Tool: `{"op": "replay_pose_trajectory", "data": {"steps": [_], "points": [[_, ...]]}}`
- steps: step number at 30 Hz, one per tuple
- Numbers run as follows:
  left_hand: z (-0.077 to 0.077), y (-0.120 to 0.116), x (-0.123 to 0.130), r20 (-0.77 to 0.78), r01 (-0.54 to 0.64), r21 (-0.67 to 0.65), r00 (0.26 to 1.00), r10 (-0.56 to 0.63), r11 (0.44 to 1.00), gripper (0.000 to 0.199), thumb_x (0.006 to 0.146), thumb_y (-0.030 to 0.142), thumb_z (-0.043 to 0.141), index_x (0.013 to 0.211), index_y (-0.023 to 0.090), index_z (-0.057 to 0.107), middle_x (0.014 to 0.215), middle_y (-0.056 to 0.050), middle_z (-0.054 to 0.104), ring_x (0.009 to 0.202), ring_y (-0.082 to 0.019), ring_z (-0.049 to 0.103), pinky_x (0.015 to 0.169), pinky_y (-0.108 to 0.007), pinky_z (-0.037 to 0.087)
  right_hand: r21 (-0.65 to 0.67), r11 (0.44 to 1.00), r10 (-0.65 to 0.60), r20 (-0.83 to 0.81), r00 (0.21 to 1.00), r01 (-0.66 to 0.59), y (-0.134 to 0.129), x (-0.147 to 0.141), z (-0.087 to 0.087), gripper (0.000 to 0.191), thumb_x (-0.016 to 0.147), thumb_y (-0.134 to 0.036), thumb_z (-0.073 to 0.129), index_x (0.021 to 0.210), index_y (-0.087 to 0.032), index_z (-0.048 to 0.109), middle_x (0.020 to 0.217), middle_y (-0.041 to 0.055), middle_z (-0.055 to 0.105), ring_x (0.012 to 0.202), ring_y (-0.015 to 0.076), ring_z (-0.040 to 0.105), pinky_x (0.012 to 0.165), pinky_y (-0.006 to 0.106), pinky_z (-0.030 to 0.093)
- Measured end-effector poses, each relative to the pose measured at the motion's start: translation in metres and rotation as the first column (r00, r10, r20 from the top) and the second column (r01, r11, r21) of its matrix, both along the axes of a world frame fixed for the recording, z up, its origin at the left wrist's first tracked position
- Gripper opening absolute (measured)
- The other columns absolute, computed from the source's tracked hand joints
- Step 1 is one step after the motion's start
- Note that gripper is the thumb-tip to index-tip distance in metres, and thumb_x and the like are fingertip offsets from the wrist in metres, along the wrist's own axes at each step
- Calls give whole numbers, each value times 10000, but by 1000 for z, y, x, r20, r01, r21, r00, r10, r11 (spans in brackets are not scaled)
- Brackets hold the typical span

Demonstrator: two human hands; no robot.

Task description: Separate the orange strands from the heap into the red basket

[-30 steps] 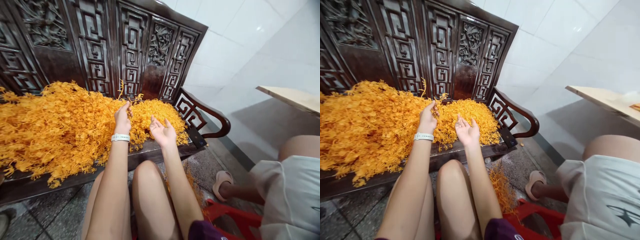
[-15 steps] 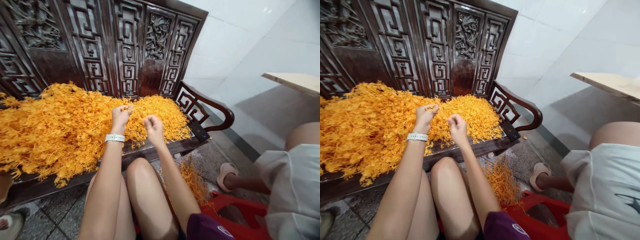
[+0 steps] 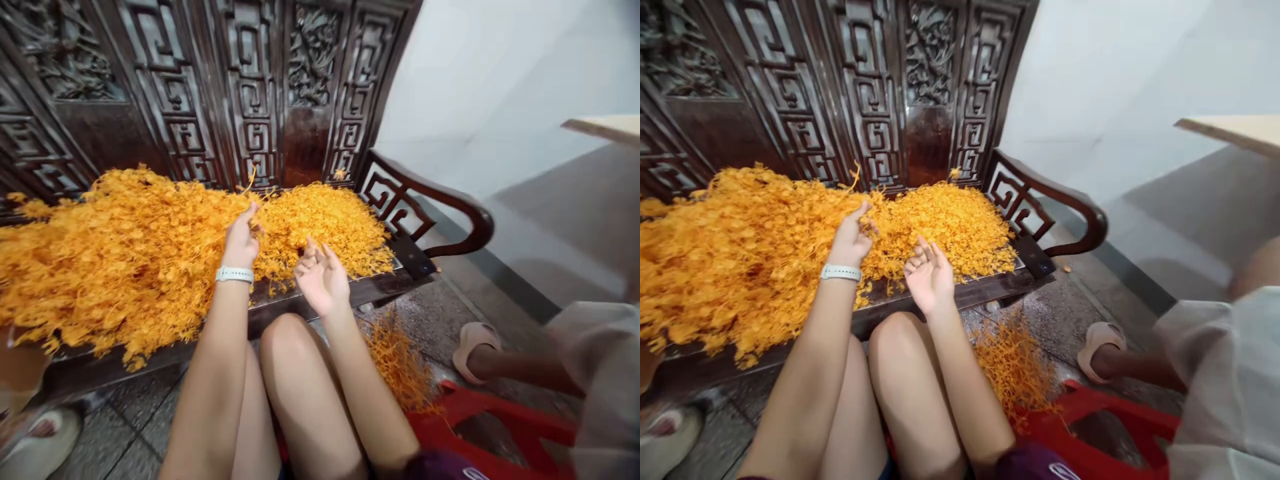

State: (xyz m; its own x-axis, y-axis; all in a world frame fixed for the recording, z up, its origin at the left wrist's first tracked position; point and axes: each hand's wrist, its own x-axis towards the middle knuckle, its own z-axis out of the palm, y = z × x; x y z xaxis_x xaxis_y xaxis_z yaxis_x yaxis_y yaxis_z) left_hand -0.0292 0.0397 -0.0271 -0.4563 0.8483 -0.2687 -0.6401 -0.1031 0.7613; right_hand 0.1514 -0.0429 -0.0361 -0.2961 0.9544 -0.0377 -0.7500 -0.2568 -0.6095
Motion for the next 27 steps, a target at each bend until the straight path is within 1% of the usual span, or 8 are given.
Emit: {"op": "replay_pose_trajectory", "data": {"steps": [3, 7, 10, 15, 18, 21, 24, 27], "points": [[3, -4, 1, -76, 60, 20, 995, -58, 998, 170, 771, 290, 901, 799, 190, 767, 814, -18, 712, 573, -78, 520, 511, -234, 386, -125, 992, 10, 90, 996, 2, -2, -17, -12, 151, 878, -296, 727, 993, -201, 705, 718, -38, 532, 585, 106, 433, 549, 236, 399], [7, -8, 5, -205, 180, 64, 965, -164, 982, 200, 753, 323, 923, 768, 187, 778, 740, -18, 669, 606, -92, 528, 585, -251, 432, 166, 974, -210, 427, 880, 152, 13, -32, -8, 316, 821, -342, 852, 1021, -222, 639, 768, -48, 586, 616, 96, 492, 567, 232, 388], [8, -12, 11, -290, 269, 107, 929, -229, 957, 268, 686, 347, 966, 732, 177, 765, 686, -4, 638, 634, -104, 532, 628, -265, 447, 353, 928, -316, 577, 753, 118, 37, -42, -2, 395, 829, -447, 862, 1023, -228, 596, 793, -43, 588, 644, 103, 503, 585, 250, 396], [9, -20, 7, -425, 337, 103, 866, -264, 936, 376, 604, 383, 1006, 741, 150, 746, 754, -23, 692, 676, -119, 583, 642, -262, 454, 521, 833, -462, 471, 751, 185, 57, -61, -10, 261, 923, -427, 755, 939, -213, 605, 865, 2, 648, 727, 113, 564, 678, 273, 462], [9, -26, -8, -586, 389, -2, 746, -316, 921, 377, 697, 460, 959, 754, 159, 738, 740, -21, 675, 626, -106, 538, 603, -264, 420, 573, 779, -539, 407, 737, 254, 61, -66, -19, 223, 931, -399, 753, 975, -219, 627, 888, 11, 668, 771, 125, 604, 728, 285, 496], [8, -32, -18, -649, 525, -79, 618, -443, 848, 361, 782, 457, 900, 703, 161, 709, 697, -20, 656, 617, -101, 517, 613, -265, 414, 558, 778, -557, 402, 727, 287, 65, -61, -24, 262, 885, -404, 797, 968, -224, 627, 878, 15, 676, 745, 131, 608, 702, 291, 498], [6, -31, -19, -616, 498, 30, 692, -376, 867, 263, 747, 258, 911, 685, 163, 673, 676, 6, 640, 635, -97, 529, 636, -255, 421, 579, 784, -541, 461, 704, 223, 49, -56, -17, 241, 913, -416, 777, 914, -226, 629, 787, -1, 651, 678, 128, 573, 651, 288, 471], [3, -20, -21, -544, 277, 126, 822, -167, 953, 254, 783, 114, 843, 676, 170, 620, 647, 24, 611, 613, -86, 523, 627, -249, 413, 645, 756, -371, 561, 740, -110, 2, -55, 1, 213, 961, -379, 762, 868, -219, 657, 757, -9, 649, 675, 124, 581, 651, 276, 475]]}}
